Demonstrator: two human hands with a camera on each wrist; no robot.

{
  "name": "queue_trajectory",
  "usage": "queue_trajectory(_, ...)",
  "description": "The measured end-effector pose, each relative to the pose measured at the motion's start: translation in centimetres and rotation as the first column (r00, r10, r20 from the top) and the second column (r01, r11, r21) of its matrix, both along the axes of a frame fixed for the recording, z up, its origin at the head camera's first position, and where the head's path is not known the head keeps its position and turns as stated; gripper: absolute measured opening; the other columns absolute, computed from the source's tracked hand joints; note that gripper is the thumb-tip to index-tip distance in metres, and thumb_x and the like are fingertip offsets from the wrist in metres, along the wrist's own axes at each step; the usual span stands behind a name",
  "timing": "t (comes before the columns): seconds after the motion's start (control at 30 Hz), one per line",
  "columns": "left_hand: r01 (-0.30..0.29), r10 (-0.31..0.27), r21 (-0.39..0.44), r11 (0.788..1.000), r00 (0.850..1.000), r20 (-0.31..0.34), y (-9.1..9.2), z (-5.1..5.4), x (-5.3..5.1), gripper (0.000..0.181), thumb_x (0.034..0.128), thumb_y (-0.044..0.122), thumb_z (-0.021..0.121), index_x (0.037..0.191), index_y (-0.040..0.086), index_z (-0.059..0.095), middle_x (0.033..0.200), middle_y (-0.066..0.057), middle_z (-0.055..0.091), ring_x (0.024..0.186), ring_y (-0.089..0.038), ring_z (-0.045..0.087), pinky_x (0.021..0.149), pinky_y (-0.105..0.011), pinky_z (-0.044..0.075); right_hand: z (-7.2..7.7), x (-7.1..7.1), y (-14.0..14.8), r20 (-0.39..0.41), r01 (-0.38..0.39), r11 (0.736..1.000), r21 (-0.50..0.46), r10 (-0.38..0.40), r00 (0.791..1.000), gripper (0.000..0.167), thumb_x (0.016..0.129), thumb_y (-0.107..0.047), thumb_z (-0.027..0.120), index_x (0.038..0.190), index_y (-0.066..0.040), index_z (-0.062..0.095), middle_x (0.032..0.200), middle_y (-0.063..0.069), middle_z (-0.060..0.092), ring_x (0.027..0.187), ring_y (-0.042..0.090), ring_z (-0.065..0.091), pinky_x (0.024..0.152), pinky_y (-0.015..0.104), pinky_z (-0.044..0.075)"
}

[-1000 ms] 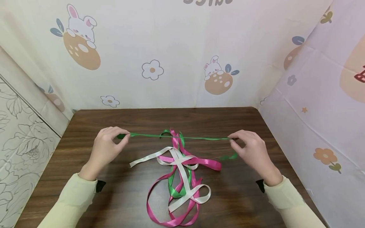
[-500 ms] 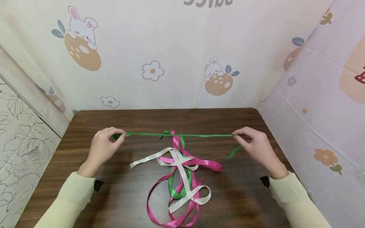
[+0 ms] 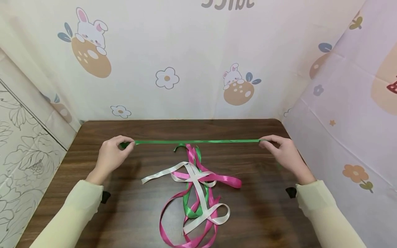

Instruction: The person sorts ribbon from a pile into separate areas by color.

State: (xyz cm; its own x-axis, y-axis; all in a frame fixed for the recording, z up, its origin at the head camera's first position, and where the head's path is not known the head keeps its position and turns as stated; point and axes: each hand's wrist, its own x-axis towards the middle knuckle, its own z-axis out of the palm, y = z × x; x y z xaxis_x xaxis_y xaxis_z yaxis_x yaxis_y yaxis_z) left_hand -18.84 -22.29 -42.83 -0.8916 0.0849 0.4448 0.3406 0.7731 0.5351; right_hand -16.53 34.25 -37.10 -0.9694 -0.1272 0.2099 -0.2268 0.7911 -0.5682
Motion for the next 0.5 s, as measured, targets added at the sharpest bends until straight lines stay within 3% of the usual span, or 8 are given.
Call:
queue_trajectory(0.2,-0.007,0.007,0.033,0.999,1.000,0.028,-0.2,-0.1,-1.0,0.009,0.0943,0.014,0.071,0.095,0.012,0.080,0.090,-0.006,0.077,0.064,-0.015,0.055,0.061,-0.019,0.042,-0.6,-1.5,1.1,0.100,0.024,0.997,-0.071,-0.017,0.995,0.029,0.104,-0.037,0.062,0.114,-0.014,0.077,0.101,0.010,0.080,0.089,-0.001,0.071,0.076,0.013,0.052)
queue_trajectory(0.37,-0.026,0.023,0.075,0.997,0.998,0.053,-0.5,-0.4,-2.0,0.008,0.0928,0.013,0.073,0.096,0.011,0.081,0.091,-0.008,0.079,0.071,0.002,0.055,0.067,-0.009,0.042,-1.0,-3.1,2.4,0.239,0.101,0.977,-0.188,-0.054,0.969,0.042,0.101,-0.046,0.064,0.122,-0.011,0.075,0.098,-0.003,0.081,0.095,-0.002,0.070,0.087,0.019,0.050)
queue_trajectory(0.5,-0.048,0.037,0.115,0.992,0.995,0.095,-0.7,-0.5,-2.9,0.010,0.0931,0.018,0.076,0.097,0.010,0.081,0.095,-0.011,0.079,0.074,0.008,0.054,0.068,-0.008,0.043,-1.5,-4.4,3.4,0.333,0.161,0.936,-0.313,-0.051,0.942,0.050,0.098,-0.047,0.067,0.130,-0.008,0.070,0.096,-0.015,0.079,0.096,-0.001,0.071,0.090,0.016,0.048)
